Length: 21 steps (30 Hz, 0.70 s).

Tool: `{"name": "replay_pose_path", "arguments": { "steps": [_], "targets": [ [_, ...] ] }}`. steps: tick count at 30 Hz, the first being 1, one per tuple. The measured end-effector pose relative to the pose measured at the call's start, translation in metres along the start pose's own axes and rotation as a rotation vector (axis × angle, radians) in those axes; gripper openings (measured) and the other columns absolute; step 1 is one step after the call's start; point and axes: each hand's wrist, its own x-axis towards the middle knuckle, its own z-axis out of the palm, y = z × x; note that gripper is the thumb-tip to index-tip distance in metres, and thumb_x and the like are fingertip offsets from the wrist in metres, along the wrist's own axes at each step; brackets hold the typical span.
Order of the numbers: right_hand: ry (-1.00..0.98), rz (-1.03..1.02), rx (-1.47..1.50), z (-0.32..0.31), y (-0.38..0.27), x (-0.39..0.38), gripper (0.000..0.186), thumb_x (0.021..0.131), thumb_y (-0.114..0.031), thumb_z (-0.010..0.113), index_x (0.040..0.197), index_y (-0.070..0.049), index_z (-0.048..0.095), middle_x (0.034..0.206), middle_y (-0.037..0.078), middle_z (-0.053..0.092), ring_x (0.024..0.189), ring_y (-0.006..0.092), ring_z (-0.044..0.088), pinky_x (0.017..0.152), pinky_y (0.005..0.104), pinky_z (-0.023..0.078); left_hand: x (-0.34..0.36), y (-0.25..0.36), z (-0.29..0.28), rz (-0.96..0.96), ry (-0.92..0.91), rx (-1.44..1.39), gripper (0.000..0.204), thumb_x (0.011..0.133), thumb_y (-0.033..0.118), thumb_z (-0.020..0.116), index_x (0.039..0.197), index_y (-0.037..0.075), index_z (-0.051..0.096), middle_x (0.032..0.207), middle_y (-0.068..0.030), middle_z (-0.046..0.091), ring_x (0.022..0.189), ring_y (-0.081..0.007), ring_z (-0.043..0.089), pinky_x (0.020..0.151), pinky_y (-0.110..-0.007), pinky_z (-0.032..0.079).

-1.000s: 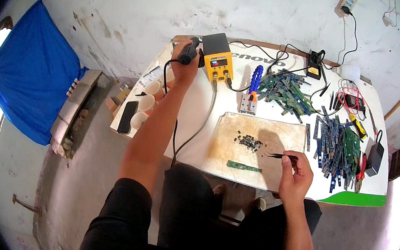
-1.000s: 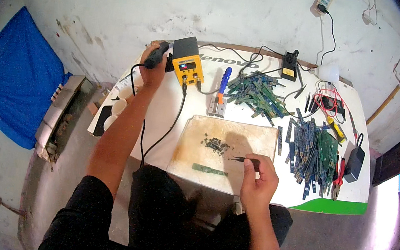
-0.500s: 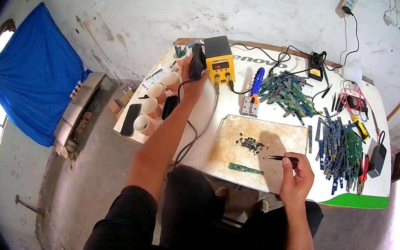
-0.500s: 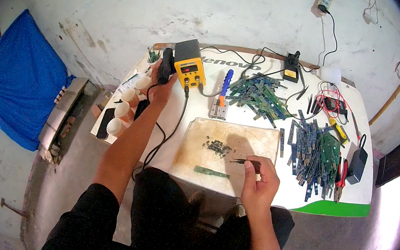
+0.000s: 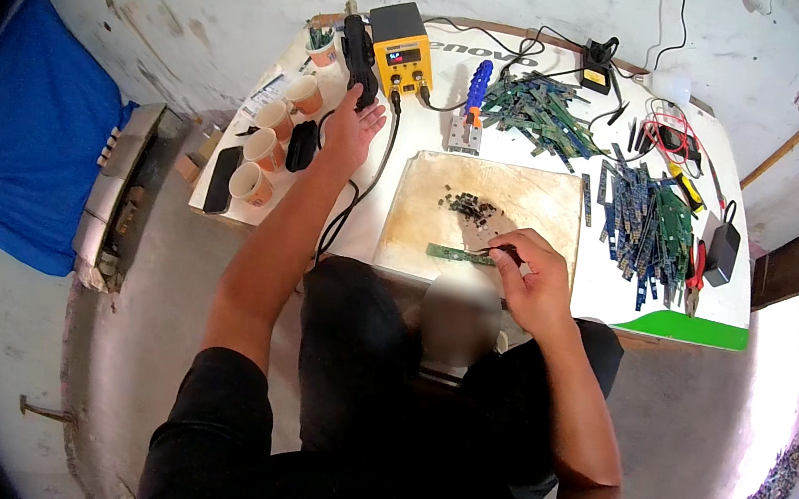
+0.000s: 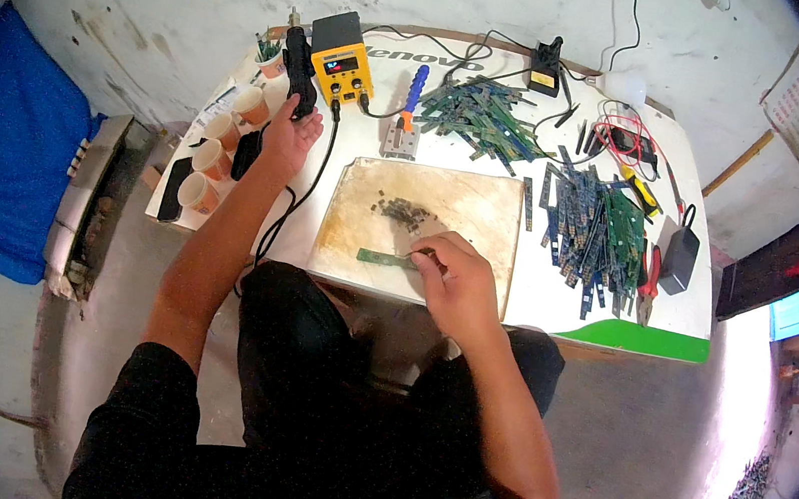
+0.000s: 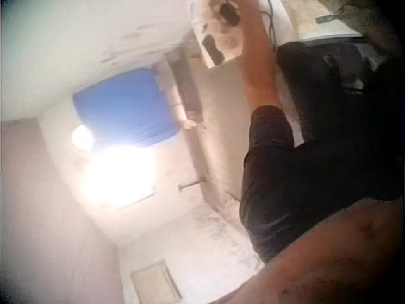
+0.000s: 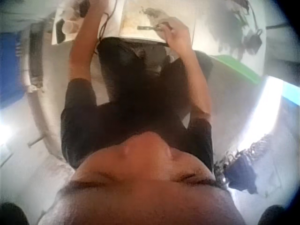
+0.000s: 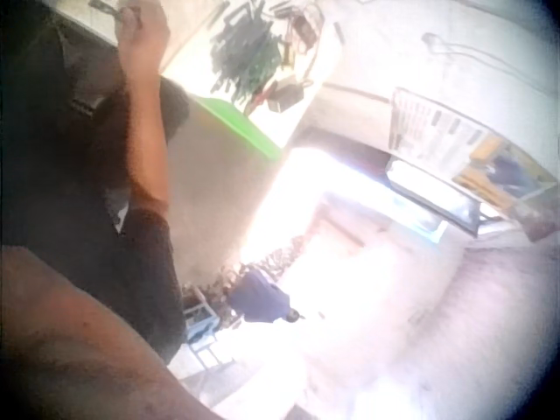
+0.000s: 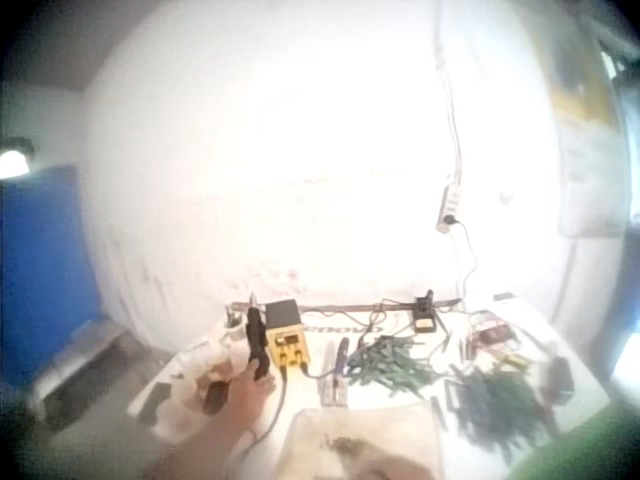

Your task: The person uses a hot air gun and tweezers to remove small electronic components from a green circuit board. They heat the components and lift them off, placing them onto a wooden board on the table.

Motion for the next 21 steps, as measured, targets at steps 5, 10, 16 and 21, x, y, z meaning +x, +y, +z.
{"name": "replay_pose_path", "arguments": {
  "steps": [5,10,16,21],
  "targets": [
    [-0.063,-0.061,-0.068,0.001,0.004,-0.006,0.010,0.094,-0.002,0.071,0.104,0.000,0.073,0.100,0.014,0.071,0.089,0.0310,0.071,0.080,0.0350,0.056,-0.003,-0.005,-0.006,-0.070,-0.009,-0.124,0.054,0.097,0.036,0.075,0.136,0.005,0.052,0.126,-0.0171,0.061,0.116,-0.0322,0.062,0.104,-0.046,0.052],
    [-0.047,-0.176,-0.209,0.002,0.003,-0.012,0.011,0.092,-0.002,0.072,0.104,-0.001,0.074,0.103,0.014,0.072,0.093,0.0346,0.070,0.084,0.0387,0.057,-0.005,-0.010,-0.002,-0.089,-0.048,-0.107,0.054,0.097,0.036,0.075,0.138,0.009,0.053,0.126,-0.0160,0.061,0.113,-0.0302,0.062,0.102,-0.045,0.053],
    [-0.034,-0.238,-0.299,0.003,0.007,-0.020,0.014,0.090,-0.001,0.073,0.104,-0.002,0.075,0.105,0.014,0.073,0.097,0.0352,0.070,0.086,0.0407,0.058,-0.014,-0.018,0.009,-0.083,-0.060,-0.091,0.046,0.098,0.034,0.075,0.127,0.004,0.057,0.117,-0.0126,0.065,0.105,-0.0252,0.065,0.094,-0.039,0.056],
    [0.002,-0.299,-0.324,0.019,0.008,-0.016,0.018,0.088,0.005,0.075,0.105,-0.001,0.075,0.101,0.015,0.073,0.092,0.0332,0.071,0.081,0.0384,0.058,-0.035,-0.011,0.008,-0.167,0.029,-0.055,0.039,0.097,0.030,0.073,0.122,0.004,0.058,0.118,-0.0134,0.066,0.106,-0.0262,0.066,0.093,-0.039,0.057]
  ]
}}
